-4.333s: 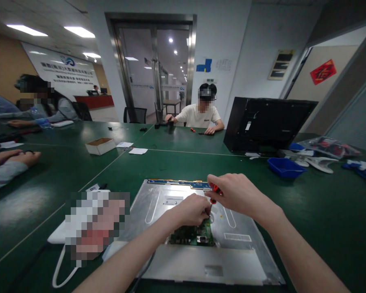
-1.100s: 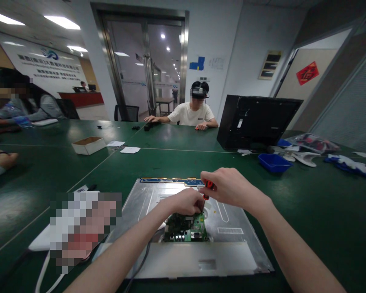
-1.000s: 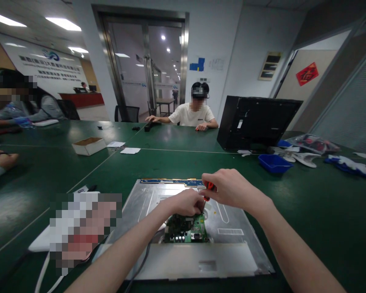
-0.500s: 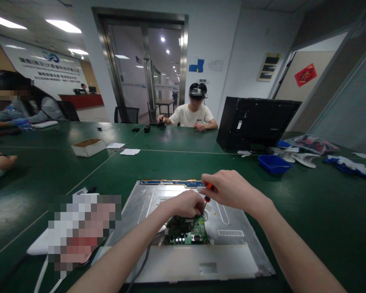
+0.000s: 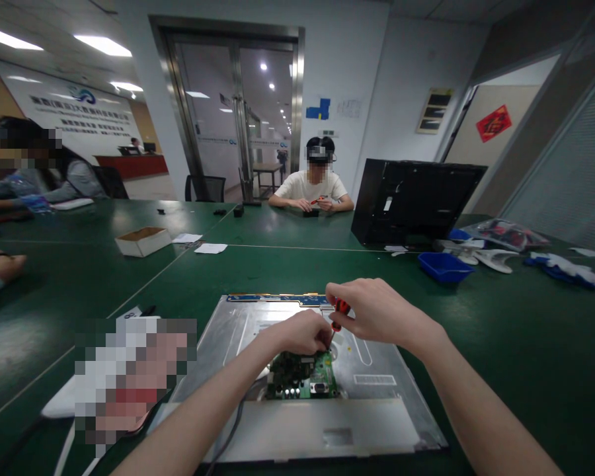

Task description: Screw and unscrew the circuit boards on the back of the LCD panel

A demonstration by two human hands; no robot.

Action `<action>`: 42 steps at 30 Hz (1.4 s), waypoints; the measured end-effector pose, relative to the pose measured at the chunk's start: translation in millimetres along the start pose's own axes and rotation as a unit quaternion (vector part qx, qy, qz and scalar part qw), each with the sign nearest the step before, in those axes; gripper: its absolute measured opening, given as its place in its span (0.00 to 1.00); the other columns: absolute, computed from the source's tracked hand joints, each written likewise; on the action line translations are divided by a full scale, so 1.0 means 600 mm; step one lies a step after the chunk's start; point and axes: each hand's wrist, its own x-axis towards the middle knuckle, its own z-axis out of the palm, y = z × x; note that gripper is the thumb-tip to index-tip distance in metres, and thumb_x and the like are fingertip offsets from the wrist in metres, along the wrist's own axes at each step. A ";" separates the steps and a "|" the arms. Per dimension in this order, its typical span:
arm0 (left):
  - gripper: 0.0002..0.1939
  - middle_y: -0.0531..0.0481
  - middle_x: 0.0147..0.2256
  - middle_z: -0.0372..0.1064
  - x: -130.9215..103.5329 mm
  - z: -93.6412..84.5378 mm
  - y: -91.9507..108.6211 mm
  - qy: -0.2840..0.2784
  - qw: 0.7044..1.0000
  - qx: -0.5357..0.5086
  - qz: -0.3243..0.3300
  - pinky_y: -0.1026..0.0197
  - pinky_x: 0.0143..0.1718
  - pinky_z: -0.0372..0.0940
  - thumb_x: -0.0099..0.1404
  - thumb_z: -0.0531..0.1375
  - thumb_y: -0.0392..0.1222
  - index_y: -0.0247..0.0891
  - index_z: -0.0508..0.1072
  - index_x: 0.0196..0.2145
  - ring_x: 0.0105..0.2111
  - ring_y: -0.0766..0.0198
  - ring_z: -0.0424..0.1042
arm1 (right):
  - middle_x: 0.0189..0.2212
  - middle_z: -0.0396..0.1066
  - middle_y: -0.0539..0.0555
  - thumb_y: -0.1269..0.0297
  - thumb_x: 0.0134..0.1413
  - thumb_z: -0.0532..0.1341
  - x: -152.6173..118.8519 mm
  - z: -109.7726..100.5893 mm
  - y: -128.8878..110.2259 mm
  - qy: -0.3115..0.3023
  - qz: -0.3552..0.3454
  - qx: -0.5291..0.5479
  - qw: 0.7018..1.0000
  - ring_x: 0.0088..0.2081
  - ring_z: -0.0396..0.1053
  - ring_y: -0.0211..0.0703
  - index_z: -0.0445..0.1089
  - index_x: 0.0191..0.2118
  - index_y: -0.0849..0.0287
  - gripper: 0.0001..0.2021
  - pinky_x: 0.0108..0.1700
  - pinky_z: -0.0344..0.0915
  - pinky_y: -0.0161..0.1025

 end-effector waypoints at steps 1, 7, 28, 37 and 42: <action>0.06 0.54 0.26 0.73 0.000 0.001 -0.001 0.001 1.000 0.003 0.001 0.67 0.27 0.56 0.52 0.60 0.29 0.37 0.75 0.28 0.26 0.66 0.68 | 0.28 0.73 0.51 0.60 0.56 0.57 0.001 0.001 0.000 0.000 0.006 -0.011 1.000 0.30 0.69 0.42 0.65 0.36 0.54 0.05 0.26 0.46 0.37; 0.07 0.54 0.27 0.74 0.001 0.002 0.000 0.001 1.000 0.011 0.005 0.67 0.28 0.57 0.52 0.60 0.28 0.38 0.75 0.28 0.28 0.66 0.69 | 0.30 0.73 0.50 0.61 0.53 0.59 -0.003 -0.004 0.000 -0.007 0.001 0.026 1.000 0.32 0.69 0.42 0.65 0.35 0.55 0.05 0.27 0.49 0.36; 0.06 0.54 0.26 0.73 0.002 0.005 -0.007 0.008 1.000 -0.005 0.008 0.67 0.28 0.57 0.52 0.61 0.29 0.37 0.74 0.27 0.28 0.65 0.69 | 0.33 0.73 0.49 0.69 0.51 0.57 -0.004 -0.008 -0.004 -0.023 -0.006 0.058 0.998 0.33 0.69 0.40 0.64 0.38 0.55 0.07 0.29 0.51 0.36; 0.07 0.55 0.27 0.73 0.004 0.007 -0.009 0.008 1.000 0.000 0.012 0.67 0.29 0.58 0.51 0.60 0.28 0.37 0.74 0.27 0.28 0.65 0.69 | 0.27 0.72 0.49 0.60 0.55 0.58 0.005 0.001 -0.005 -0.008 0.022 -0.011 1.000 0.28 0.68 0.41 0.65 0.34 0.54 0.05 0.26 0.45 0.36; 0.07 0.54 0.26 0.73 0.001 0.005 -0.007 0.014 1.000 -0.003 0.018 0.67 0.28 0.58 0.52 0.59 0.28 0.37 0.74 0.27 0.28 0.66 0.69 | 0.31 0.73 0.49 0.61 0.54 0.59 -0.003 -0.005 -0.002 -0.015 -0.002 0.048 0.999 0.32 0.70 0.42 0.65 0.37 0.54 0.05 0.28 0.50 0.36</action>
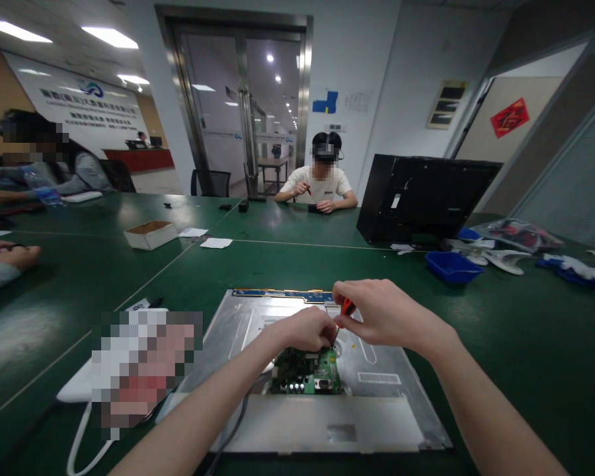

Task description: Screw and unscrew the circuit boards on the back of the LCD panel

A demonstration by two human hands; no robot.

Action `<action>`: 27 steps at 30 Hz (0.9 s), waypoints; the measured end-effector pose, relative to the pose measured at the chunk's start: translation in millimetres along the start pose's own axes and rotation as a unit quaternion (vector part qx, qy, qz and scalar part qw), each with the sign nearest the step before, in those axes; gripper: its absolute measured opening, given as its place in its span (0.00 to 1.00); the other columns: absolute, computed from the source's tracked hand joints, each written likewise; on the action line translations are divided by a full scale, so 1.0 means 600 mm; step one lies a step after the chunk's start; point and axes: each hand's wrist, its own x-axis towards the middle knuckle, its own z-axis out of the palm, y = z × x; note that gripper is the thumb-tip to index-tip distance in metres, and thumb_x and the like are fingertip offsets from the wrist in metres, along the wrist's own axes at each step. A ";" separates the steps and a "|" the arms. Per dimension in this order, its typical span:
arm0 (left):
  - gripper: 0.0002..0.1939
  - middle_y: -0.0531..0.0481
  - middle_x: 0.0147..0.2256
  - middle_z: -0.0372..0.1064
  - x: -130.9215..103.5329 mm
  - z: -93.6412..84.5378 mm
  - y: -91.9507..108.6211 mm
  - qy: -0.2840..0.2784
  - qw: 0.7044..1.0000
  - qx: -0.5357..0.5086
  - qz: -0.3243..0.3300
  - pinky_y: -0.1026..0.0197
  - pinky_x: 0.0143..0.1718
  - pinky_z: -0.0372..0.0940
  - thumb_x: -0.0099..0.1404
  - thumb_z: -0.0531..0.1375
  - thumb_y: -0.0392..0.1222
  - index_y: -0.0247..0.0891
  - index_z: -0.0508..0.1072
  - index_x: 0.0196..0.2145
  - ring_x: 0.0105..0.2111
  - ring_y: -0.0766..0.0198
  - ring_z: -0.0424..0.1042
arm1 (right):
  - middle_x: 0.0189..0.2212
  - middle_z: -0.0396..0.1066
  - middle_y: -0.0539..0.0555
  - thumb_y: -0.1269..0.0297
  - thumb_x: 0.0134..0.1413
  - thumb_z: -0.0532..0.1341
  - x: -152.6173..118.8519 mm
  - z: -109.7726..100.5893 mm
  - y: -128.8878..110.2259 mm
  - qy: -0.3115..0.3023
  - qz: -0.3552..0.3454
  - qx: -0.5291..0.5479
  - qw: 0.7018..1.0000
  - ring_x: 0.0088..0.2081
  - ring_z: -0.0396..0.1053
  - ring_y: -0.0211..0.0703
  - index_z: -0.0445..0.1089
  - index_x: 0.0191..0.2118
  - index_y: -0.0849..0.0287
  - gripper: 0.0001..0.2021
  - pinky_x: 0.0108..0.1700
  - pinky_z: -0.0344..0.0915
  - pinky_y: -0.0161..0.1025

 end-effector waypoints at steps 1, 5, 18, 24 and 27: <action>0.07 0.54 0.26 0.73 0.000 0.000 0.000 0.001 1.000 0.000 -0.001 0.67 0.28 0.58 0.51 0.59 0.28 0.37 0.74 0.27 0.27 0.65 0.69 | 0.32 0.73 0.49 0.63 0.53 0.59 -0.001 -0.001 0.000 -0.001 -0.002 0.005 1.000 0.33 0.70 0.41 0.65 0.37 0.54 0.05 0.28 0.50 0.36; 0.07 0.53 0.27 0.73 0.000 0.000 0.001 -0.005 1.000 0.000 -0.008 0.67 0.29 0.58 0.51 0.59 0.28 0.37 0.74 0.28 0.29 0.65 0.69 | 0.30 0.73 0.49 0.67 0.52 0.58 0.003 0.000 -0.004 0.002 0.002 -0.016 1.000 0.31 0.69 0.40 0.64 0.37 0.55 0.05 0.27 0.48 0.36; 0.06 0.55 0.26 0.71 -0.001 -0.002 0.005 -0.006 1.000 0.018 -0.013 0.66 0.29 0.57 0.52 0.59 0.29 0.38 0.72 0.26 0.28 0.65 0.67 | 0.26 0.73 0.49 0.58 0.54 0.60 0.007 0.011 -0.001 0.026 0.007 -0.064 0.998 0.26 0.67 0.39 0.66 0.35 0.54 0.06 0.24 0.43 0.35; 0.06 0.54 0.27 0.72 0.001 0.000 0.003 -0.012 1.000 0.010 -0.019 0.66 0.30 0.58 0.52 0.59 0.29 0.38 0.74 0.27 0.29 0.65 0.68 | 0.24 0.72 0.50 0.57 0.56 0.58 0.011 0.011 -0.003 0.026 0.020 -0.089 0.995 0.25 0.67 0.39 0.66 0.33 0.55 0.08 0.24 0.41 0.36; 0.06 0.54 0.27 0.73 0.001 -0.001 0.002 -0.011 1.000 0.003 -0.019 0.66 0.30 0.59 0.52 0.60 0.29 0.37 0.74 0.27 0.29 0.64 0.69 | 0.26 0.72 0.49 0.63 0.54 0.58 0.009 0.008 -0.007 0.027 0.011 -0.073 0.997 0.26 0.67 0.38 0.64 0.35 0.55 0.04 0.24 0.41 0.36</action>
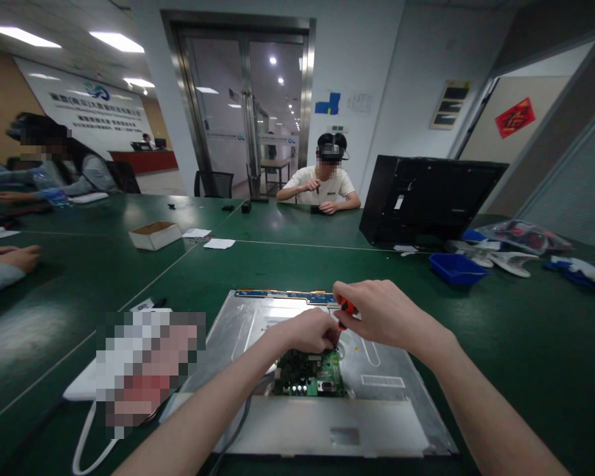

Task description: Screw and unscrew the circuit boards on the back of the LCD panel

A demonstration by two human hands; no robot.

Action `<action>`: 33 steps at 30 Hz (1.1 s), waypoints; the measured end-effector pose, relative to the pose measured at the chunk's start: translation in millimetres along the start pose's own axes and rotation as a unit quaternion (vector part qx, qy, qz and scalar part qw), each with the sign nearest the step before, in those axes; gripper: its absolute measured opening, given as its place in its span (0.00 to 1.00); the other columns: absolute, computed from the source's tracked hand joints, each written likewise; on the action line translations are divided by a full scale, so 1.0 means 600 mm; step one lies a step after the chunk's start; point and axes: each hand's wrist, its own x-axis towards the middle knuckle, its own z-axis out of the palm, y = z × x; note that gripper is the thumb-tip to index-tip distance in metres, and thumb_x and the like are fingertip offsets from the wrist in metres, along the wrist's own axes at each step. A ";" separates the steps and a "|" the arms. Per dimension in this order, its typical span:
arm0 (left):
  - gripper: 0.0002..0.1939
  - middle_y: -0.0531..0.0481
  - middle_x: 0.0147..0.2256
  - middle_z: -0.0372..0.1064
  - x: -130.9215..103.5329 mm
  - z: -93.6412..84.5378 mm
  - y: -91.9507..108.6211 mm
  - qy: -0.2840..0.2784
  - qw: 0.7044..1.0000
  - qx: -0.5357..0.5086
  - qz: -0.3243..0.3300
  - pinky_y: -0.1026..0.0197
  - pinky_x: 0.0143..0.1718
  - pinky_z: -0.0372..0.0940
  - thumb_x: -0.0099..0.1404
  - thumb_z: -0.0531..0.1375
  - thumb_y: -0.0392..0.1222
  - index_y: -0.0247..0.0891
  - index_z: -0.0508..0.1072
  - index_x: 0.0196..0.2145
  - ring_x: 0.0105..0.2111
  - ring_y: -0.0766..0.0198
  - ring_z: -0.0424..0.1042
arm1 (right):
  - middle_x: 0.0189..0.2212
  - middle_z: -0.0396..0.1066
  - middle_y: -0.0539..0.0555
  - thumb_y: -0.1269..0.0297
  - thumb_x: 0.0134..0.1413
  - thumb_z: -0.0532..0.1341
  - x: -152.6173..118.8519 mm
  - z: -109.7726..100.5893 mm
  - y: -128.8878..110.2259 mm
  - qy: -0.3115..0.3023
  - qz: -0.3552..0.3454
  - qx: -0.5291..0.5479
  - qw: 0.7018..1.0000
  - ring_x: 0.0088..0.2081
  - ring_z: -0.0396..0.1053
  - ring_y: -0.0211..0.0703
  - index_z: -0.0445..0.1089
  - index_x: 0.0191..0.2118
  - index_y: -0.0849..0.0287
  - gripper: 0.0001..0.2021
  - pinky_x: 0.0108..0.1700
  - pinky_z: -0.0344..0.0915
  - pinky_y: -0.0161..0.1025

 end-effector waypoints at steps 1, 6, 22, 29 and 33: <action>0.06 0.54 0.27 0.73 0.000 0.000 0.000 0.000 1.000 -0.002 0.000 0.66 0.31 0.59 0.52 0.60 0.30 0.37 0.74 0.27 0.29 0.64 0.69 | 0.27 0.73 0.49 0.65 0.53 0.58 -0.001 -0.001 -0.001 0.000 -0.004 0.010 1.000 0.26 0.67 0.38 0.64 0.35 0.55 0.04 0.24 0.42 0.36; 0.07 0.54 0.27 0.73 -0.001 0.001 -0.001 0.010 1.000 0.001 0.010 0.66 0.29 0.58 0.52 0.60 0.29 0.37 0.74 0.28 0.28 0.65 0.69 | 0.26 0.72 0.49 0.58 0.54 0.59 -0.001 0.001 0.002 0.001 -0.010 0.013 1.000 0.27 0.67 0.39 0.65 0.35 0.54 0.06 0.25 0.43 0.35; 0.06 0.55 0.25 0.71 0.000 -0.001 0.001 0.001 1.000 -0.012 0.006 0.66 0.27 0.55 0.51 0.59 0.29 0.37 0.73 0.27 0.27 0.65 0.67 | 0.24 0.71 0.49 0.57 0.56 0.57 -0.007 -0.001 0.008 -0.003 -0.007 0.009 1.000 0.26 0.67 0.40 0.67 0.33 0.53 0.07 0.25 0.43 0.36; 0.06 0.55 0.26 0.72 -0.001 -0.004 0.003 -0.007 1.000 -0.017 -0.004 0.68 0.28 0.56 0.52 0.60 0.29 0.37 0.73 0.28 0.28 0.66 0.68 | 0.28 0.73 0.49 0.60 0.53 0.59 -0.010 -0.005 0.010 -0.014 -0.014 0.040 0.999 0.29 0.68 0.41 0.65 0.37 0.53 0.06 0.26 0.46 0.36; 0.06 0.55 0.26 0.72 -0.001 -0.004 0.003 -0.003 1.000 -0.011 0.000 0.67 0.27 0.56 0.53 0.61 0.30 0.37 0.73 0.29 0.28 0.66 0.68 | 0.26 0.72 0.50 0.58 0.55 0.58 -0.007 -0.003 0.010 -0.009 -0.006 0.019 1.000 0.28 0.68 0.41 0.66 0.35 0.53 0.06 0.26 0.45 0.36</action>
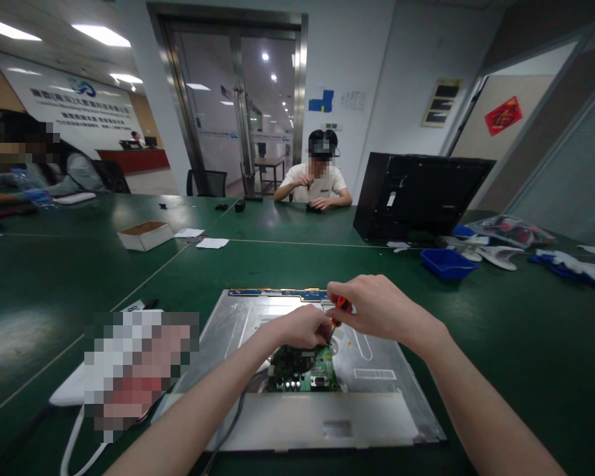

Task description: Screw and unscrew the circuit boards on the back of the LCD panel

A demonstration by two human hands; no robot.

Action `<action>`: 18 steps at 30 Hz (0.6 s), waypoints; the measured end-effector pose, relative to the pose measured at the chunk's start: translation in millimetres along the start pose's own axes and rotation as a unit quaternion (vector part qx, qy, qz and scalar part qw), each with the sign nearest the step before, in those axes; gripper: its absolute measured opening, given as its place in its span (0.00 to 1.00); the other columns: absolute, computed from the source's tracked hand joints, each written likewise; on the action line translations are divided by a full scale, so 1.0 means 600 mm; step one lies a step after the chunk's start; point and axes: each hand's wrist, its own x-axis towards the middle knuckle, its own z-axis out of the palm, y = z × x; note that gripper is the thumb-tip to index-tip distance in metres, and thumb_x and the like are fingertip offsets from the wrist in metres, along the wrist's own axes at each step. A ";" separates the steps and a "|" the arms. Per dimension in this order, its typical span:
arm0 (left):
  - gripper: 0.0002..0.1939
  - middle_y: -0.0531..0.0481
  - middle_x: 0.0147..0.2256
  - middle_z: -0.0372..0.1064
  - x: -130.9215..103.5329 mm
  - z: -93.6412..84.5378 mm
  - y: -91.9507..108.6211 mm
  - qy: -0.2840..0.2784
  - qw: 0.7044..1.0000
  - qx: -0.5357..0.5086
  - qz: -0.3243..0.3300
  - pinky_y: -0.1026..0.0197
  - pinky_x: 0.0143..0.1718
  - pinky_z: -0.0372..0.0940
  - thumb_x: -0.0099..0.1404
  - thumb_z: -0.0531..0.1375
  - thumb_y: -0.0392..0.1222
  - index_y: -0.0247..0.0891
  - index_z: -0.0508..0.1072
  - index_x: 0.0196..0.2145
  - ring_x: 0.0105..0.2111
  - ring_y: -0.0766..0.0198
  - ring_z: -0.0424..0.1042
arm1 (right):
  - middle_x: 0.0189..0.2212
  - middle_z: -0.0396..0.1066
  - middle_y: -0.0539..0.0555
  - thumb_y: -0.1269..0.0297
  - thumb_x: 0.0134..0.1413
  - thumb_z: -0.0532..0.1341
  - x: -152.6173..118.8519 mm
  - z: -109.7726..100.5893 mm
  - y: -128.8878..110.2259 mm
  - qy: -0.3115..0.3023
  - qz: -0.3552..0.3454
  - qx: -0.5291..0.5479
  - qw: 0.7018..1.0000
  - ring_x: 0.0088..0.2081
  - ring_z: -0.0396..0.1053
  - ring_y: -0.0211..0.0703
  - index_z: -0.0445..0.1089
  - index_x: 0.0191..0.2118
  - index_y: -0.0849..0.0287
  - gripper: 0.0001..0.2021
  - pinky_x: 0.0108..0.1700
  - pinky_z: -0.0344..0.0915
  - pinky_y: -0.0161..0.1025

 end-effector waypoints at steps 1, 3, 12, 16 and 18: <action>0.05 0.54 0.26 0.72 0.000 0.001 0.000 0.001 1.000 0.000 0.000 0.67 0.27 0.56 0.52 0.61 0.30 0.36 0.73 0.28 0.27 0.66 0.68 | 0.27 0.73 0.50 0.60 0.55 0.58 0.001 0.000 0.000 -0.001 -0.002 0.001 1.000 0.29 0.69 0.41 0.66 0.35 0.53 0.05 0.25 0.45 0.36; 0.05 0.54 0.26 0.71 0.001 0.002 -0.001 0.002 1.000 -0.001 0.002 0.67 0.27 0.55 0.52 0.61 0.30 0.36 0.73 0.28 0.27 0.66 0.67 | 0.28 0.73 0.50 0.62 0.55 0.58 0.001 0.000 0.000 -0.004 -0.007 0.008 1.000 0.29 0.69 0.41 0.66 0.37 0.53 0.04 0.26 0.46 0.36; 0.06 0.54 0.26 0.72 0.000 0.000 0.001 -0.004 1.000 0.010 -0.003 0.67 0.28 0.56 0.53 0.60 0.30 0.37 0.74 0.29 0.28 0.66 0.68 | 0.32 0.74 0.50 0.67 0.52 0.58 -0.006 -0.007 -0.001 -0.016 -0.030 0.056 0.998 0.32 0.69 0.41 0.64 0.40 0.54 0.08 0.29 0.50 0.35; 0.06 0.54 0.27 0.73 0.000 0.001 0.002 0.001 0.999 0.032 0.004 0.67 0.28 0.56 0.53 0.60 0.29 0.37 0.74 0.28 0.29 0.65 0.68 | 0.29 0.73 0.50 0.61 0.54 0.59 -0.002 -0.003 -0.003 -0.006 -0.012 0.023 1.000 0.31 0.69 0.41 0.66 0.36 0.54 0.05 0.26 0.47 0.35; 0.06 0.55 0.28 0.73 0.001 0.002 0.001 0.003 0.999 0.032 0.003 0.67 0.28 0.55 0.53 0.61 0.30 0.38 0.74 0.28 0.29 0.65 0.68 | 0.26 0.72 0.50 0.60 0.55 0.58 0.001 -0.001 -0.004 -0.004 0.006 -0.005 1.000 0.28 0.69 0.41 0.66 0.34 0.54 0.05 0.25 0.44 0.36</action>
